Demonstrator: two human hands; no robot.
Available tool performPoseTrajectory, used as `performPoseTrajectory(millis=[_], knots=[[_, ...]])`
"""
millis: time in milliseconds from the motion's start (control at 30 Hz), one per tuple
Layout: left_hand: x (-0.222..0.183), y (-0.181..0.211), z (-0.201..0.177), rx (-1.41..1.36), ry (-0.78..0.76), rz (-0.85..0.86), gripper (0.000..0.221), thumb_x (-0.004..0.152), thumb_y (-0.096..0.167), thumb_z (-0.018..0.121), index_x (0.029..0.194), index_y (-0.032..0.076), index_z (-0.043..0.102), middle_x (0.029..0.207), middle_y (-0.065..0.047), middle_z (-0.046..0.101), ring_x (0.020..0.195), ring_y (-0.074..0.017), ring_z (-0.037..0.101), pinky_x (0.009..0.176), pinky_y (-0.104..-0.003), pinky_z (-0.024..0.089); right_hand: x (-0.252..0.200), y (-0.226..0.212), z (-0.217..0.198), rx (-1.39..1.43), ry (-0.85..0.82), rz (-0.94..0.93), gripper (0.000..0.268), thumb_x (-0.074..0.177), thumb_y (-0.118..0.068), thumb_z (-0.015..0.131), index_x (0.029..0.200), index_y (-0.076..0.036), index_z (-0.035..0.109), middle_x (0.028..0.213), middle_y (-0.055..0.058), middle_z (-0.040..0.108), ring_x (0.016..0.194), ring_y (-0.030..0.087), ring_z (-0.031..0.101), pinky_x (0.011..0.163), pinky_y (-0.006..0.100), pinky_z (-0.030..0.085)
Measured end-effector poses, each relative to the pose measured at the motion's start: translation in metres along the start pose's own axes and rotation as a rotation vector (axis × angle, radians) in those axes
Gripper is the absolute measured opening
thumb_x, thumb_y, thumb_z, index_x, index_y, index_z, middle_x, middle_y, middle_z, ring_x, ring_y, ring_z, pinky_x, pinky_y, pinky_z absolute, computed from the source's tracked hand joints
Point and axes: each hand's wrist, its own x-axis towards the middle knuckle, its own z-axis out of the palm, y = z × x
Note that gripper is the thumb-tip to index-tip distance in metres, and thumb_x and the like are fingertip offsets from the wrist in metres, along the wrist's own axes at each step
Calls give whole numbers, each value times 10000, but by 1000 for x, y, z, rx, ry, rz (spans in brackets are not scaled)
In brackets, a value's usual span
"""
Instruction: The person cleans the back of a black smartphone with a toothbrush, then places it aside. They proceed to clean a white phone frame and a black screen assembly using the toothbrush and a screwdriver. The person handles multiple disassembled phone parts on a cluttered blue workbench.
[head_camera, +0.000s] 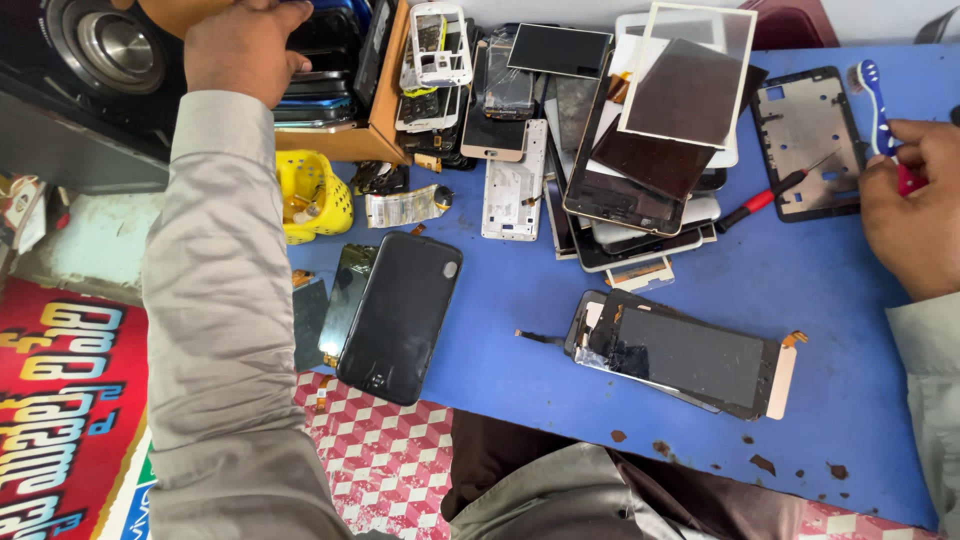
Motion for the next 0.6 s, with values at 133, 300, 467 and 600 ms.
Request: performPoseTrajectory(millis=[133,300,467,600], knots=[[2,-2,7,3,22,-10,389,817,393,826,1156,207,787,1019,-52,757,863,-255,730,681,-403,562,6,-34,-11,-29,-4,-1,185,1102,36,668,1279,66,620,1038,155,636,854,199,608,820,296,535],[1,-4,4,41,18,0,264,858,399,834,1034,205,804,847,-16,743,753,-209,711,641,-370,551,17,-83,-29,-129,-40,-141,179,1053,44,740,1219,83,687,994,204,707,832,248,694,782,323,566],[4,-4,4,-71,-116,-65,181,963,301,817,942,125,782,804,-62,732,674,-243,690,576,-406,524,28,-122,-41,-83,-54,-215,221,1031,67,729,1239,108,666,979,221,703,808,251,693,760,337,568],[3,-15,20,-218,-81,3,147,972,214,768,1031,79,771,878,-81,740,722,-240,687,626,-407,522,24,-139,-42,-151,-229,-156,368,891,76,715,1258,92,699,954,205,746,561,203,623,519,335,517]])
